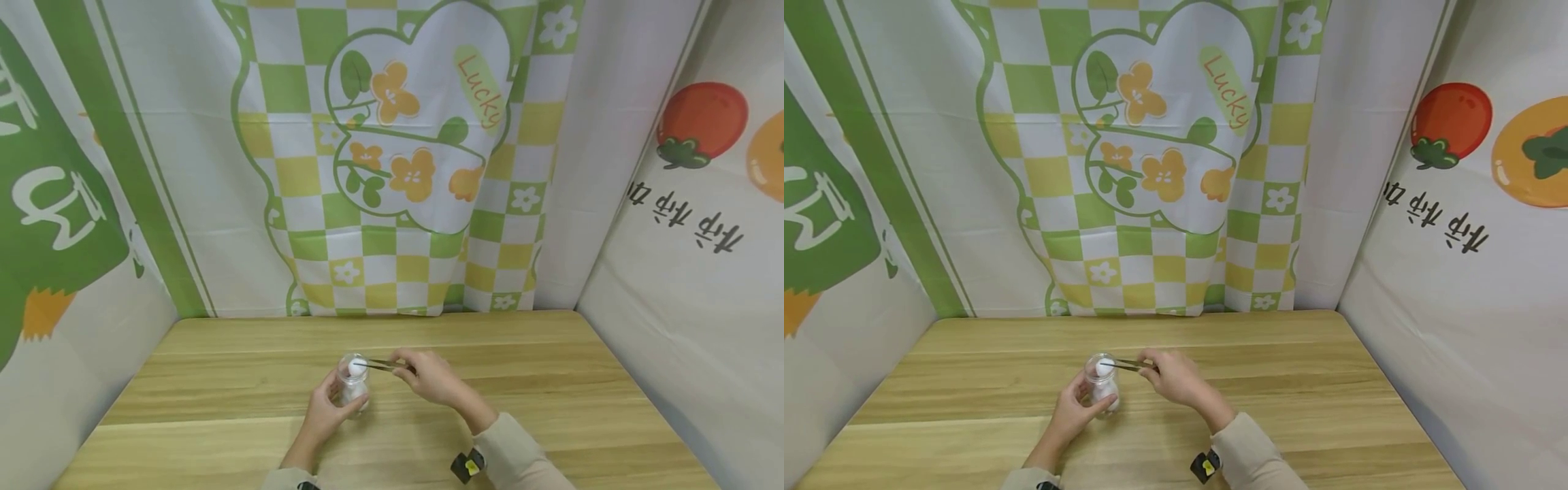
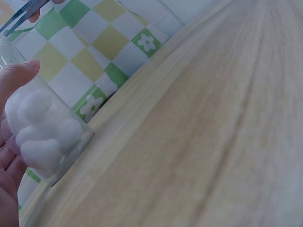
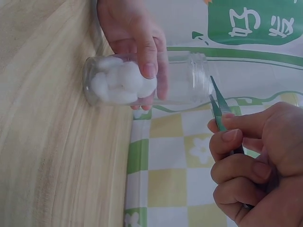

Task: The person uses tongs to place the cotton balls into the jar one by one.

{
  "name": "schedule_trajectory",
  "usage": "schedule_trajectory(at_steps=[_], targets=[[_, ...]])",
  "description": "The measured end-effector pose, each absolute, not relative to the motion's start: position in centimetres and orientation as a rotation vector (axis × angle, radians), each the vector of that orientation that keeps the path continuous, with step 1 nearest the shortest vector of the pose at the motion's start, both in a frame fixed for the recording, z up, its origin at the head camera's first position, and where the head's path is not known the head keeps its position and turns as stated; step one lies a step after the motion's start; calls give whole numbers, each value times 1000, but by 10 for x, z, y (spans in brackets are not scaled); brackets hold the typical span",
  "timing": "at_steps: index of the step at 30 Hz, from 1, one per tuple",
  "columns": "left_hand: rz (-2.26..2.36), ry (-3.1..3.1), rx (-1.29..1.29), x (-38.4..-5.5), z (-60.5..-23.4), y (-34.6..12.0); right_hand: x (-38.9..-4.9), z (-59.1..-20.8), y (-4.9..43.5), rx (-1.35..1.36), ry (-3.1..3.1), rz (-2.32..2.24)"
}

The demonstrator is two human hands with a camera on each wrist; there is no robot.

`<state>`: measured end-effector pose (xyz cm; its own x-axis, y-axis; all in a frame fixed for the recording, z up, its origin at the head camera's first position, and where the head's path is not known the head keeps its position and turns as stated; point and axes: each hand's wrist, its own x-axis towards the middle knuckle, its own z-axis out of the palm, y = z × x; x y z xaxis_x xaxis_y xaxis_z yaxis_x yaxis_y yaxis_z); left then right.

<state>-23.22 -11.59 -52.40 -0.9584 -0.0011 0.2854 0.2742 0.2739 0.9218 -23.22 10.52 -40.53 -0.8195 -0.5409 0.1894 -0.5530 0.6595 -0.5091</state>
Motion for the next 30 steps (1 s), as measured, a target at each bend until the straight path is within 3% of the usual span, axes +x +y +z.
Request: schedule_trajectory(at_steps=[30], targets=[[-1743,-2293,-283,-231,-524,-116,-227,-420,125,850,-2812,1109]])
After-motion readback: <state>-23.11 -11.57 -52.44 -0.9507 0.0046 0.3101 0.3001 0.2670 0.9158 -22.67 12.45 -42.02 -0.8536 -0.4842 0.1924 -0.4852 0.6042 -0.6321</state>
